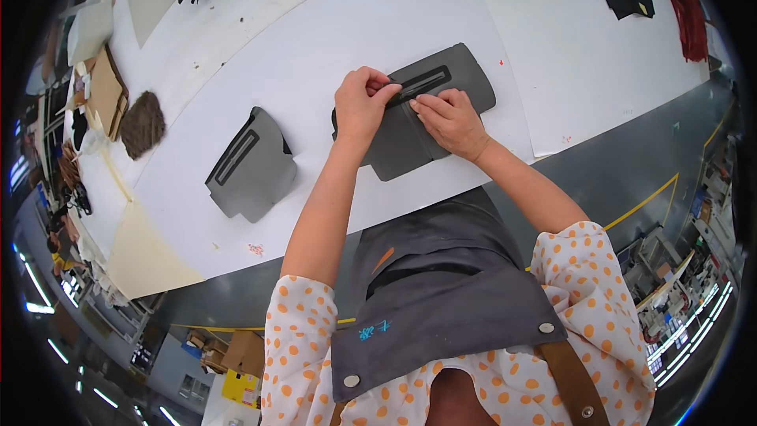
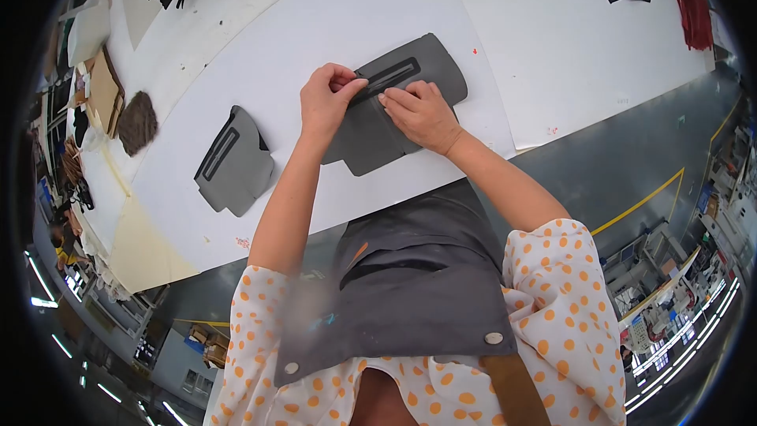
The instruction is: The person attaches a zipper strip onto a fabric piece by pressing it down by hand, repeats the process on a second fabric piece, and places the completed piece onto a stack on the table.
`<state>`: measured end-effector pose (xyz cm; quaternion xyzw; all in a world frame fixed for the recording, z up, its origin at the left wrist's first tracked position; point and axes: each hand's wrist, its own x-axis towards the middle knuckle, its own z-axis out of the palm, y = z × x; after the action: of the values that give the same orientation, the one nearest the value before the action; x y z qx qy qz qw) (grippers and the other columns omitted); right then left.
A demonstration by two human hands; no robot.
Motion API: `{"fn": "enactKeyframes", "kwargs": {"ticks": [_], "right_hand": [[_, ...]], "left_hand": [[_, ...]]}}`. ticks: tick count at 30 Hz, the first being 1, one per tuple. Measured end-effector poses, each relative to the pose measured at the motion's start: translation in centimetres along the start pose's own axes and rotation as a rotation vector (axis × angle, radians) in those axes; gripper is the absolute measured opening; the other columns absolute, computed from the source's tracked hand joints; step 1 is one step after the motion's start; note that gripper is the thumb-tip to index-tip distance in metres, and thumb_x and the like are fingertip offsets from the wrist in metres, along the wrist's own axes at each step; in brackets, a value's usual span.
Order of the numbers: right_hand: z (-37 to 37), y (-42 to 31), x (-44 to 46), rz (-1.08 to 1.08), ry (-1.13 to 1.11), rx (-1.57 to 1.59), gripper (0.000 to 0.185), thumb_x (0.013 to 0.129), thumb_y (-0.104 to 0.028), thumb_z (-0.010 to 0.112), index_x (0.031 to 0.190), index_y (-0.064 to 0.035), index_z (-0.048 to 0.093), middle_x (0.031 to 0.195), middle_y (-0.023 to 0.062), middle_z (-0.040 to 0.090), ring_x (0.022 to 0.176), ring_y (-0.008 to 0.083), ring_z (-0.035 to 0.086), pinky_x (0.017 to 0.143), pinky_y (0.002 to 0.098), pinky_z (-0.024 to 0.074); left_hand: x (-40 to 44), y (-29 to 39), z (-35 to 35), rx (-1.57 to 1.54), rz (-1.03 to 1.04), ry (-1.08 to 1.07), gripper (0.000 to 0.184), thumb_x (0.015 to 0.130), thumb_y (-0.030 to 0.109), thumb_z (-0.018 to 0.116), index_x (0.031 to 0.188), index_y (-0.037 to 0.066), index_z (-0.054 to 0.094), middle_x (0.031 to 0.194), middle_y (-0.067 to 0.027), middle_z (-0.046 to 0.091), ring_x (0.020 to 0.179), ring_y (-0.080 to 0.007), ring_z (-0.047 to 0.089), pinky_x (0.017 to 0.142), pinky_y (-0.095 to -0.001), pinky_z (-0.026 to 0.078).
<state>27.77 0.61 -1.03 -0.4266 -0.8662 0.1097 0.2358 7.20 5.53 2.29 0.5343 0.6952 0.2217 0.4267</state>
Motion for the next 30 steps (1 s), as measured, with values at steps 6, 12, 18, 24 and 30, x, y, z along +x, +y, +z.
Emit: {"fn": "enactKeyframes", "kwargs": {"ticks": [6,12,18,24,30], "right_hand": [[0.0,0.1,-0.1,0.001,0.002,0.004,0.036,0.083,-0.016,0.071,0.119,-0.0143,0.068,0.113,-0.0082,0.060,0.090,0.0169,0.051,0.078,0.0320,0.0411],[-0.3,-0.3,0.3,0.011,-0.005,0.023,0.038,0.084,-0.016,0.071,0.122,-0.0183,0.067,0.115,-0.0095,0.060,0.090,0.0167,0.050,0.078,0.0323,0.0406],[-0.1,-0.1,0.1,-0.024,-0.001,-0.011,0.039,0.083,-0.017,0.072,0.122,-0.0191,0.068,0.115,-0.0116,0.059,0.090,0.0159,0.049,0.079,0.0315,0.0393],[0.0,0.0,0.1,-0.042,-0.003,-0.018,0.040,0.081,-0.014,0.072,0.121,-0.0172,0.069,0.114,-0.0118,0.060,0.090,0.0157,0.049,0.078,0.0314,0.0390],[-0.1,0.0,0.0,-0.029,-0.005,0.011,0.041,0.080,-0.014,0.072,0.120,-0.0167,0.070,0.112,-0.0111,0.061,0.090,0.0160,0.049,0.078,0.0313,0.0391]], "left_hand": [[-1.1,-0.3,-0.8,0.009,-0.079,-0.013,0.021,0.081,0.018,0.082,0.092,0.003,0.071,0.083,-0.0045,0.068,0.074,-0.0131,0.062,0.071,-0.0283,0.053],[-1.4,-0.2,0.1,0.189,-0.001,0.011,0.024,0.077,0.023,0.084,0.090,0.007,0.073,0.086,-0.0066,0.064,0.077,-0.0189,0.063,0.071,-0.0334,0.053],[-1.1,-0.2,0.3,0.208,0.001,0.022,0.023,0.074,0.024,0.085,0.085,0.007,0.073,0.087,-0.0078,0.062,0.078,-0.0217,0.063,0.070,-0.0360,0.052],[-0.9,0.7,-0.1,0.193,-0.086,-0.037,0.021,0.076,0.023,0.083,0.083,0.007,0.072,0.090,-0.0089,0.060,0.085,-0.0247,0.063,0.074,-0.0383,0.052],[-0.9,0.2,0.2,0.181,-0.070,-0.016,0.020,0.076,0.021,0.083,0.083,0.007,0.072,0.090,-0.0084,0.061,0.085,-0.0239,0.063,0.074,-0.0386,0.052]]}}
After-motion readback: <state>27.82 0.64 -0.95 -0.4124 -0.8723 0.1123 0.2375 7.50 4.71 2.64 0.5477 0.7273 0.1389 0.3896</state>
